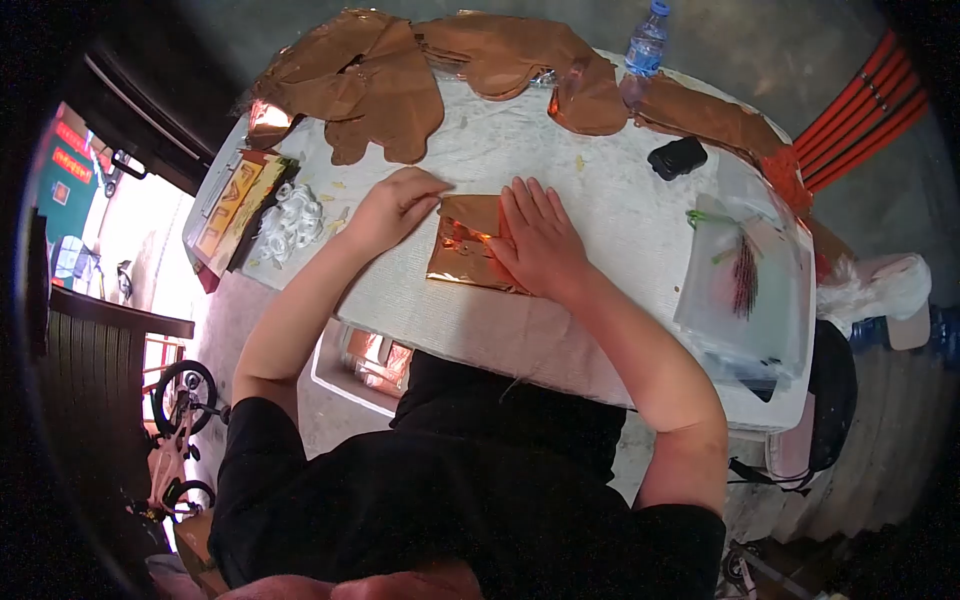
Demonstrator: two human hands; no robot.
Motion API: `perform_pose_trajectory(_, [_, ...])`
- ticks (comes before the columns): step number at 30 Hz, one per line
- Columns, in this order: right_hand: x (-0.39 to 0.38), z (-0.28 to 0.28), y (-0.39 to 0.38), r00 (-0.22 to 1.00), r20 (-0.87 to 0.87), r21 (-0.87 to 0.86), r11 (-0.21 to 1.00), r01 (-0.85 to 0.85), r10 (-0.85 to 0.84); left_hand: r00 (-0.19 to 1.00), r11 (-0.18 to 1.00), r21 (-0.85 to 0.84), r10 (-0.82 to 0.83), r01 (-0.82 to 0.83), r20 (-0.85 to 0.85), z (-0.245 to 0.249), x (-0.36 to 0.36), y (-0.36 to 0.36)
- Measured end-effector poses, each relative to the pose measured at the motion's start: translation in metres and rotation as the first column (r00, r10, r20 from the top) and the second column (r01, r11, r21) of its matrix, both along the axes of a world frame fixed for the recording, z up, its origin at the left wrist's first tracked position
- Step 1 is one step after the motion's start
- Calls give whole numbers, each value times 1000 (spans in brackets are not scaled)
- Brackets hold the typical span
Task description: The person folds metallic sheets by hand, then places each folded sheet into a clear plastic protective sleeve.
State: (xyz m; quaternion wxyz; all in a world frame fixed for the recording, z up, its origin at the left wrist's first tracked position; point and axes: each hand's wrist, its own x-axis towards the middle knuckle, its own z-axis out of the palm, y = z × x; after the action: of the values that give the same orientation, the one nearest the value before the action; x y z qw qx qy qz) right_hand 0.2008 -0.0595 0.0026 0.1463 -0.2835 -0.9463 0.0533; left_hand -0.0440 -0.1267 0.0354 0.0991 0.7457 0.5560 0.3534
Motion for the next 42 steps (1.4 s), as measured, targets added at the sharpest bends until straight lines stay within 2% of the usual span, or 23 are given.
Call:
perform_pose_trajectory(3, [-1, -2, 1, 998, -57, 44, 999, -11, 13, 992, 993, 52, -101, 105, -69, 2, 2, 4])
perform_pose_trajectory(6, [0, 2, -1, 1000, -3, -11, 1000, 8, -8, 982, 983, 65, -168, 174, -87, 10, 10, 2])
perform_pose_trajectory(8, [0, 1, -1, 1000, -10, -8, 1000, 9, -9, 961, 960, -86, -270, 265, -58, 13, 22, 1])
perform_pose_trajectory(9, [0, 0, -1, 1000, -18, -3, 1000, 7, -7, 960, 959, -88, -274, 269, -53, 11, 24, -1])
perform_pose_trajectory(11, [1, 0, -1, 1000, -21, -1, 1000, 3, -3, 923, 945, -189, -307, 267, -232, 6, 26, -6])
perform_pose_trajectory(14, [1, 1, -2, 1000, -27, 1, 1000, 5, -5, 883, 923, -278, -350, 267, -313, 5, 22, -13])
perform_pose_trajectory(17, [1, 2, -2, 1000, -21, -8, 1000, 0, 0, 852, 919, -292, -365, 264, -376, -1, 18, -13])
perform_pose_trajectory(27, [1, 10, -4, 999, 36, -62, 998, -4, 6, 845, 891, -368, -398, 265, -356, 4, 18, -12])
perform_pose_trajectory(30, [2, 8, -4, 999, 30, -57, 998, -15, 17, 867, 887, -360, -402, 289, -294, 6, 18, -13])
perform_pose_trajectory(36, [1, 9, -3, 998, 58, -77, 997, -1, 6, 931, 938, -239, -302, 251, -207, 23, 41, -16])
perform_pose_trajectory(38, [2, 10, -4, 998, 52, -67, 998, -14, 17, 890, 975, -89, -222, 204, -398, 20, 48, -13])
perform_pose_trajectory(39, [3, 10, -4, 999, 46, -59, 998, -22, 24, 890, 975, -86, -221, 203, -399, 15, 47, -11])
perform_pose_trajectory(41, [2, 11, -4, 999, 41, -65, 998, -20, 22, 939, 956, -128, -284, 263, -192, 6, 43, -8])
perform_pose_trajectory(42, [2, 11, -4, 999, 36, -76, 997, -17, 20, 938, 955, -129, -288, 266, -194, 10, 43, -10])
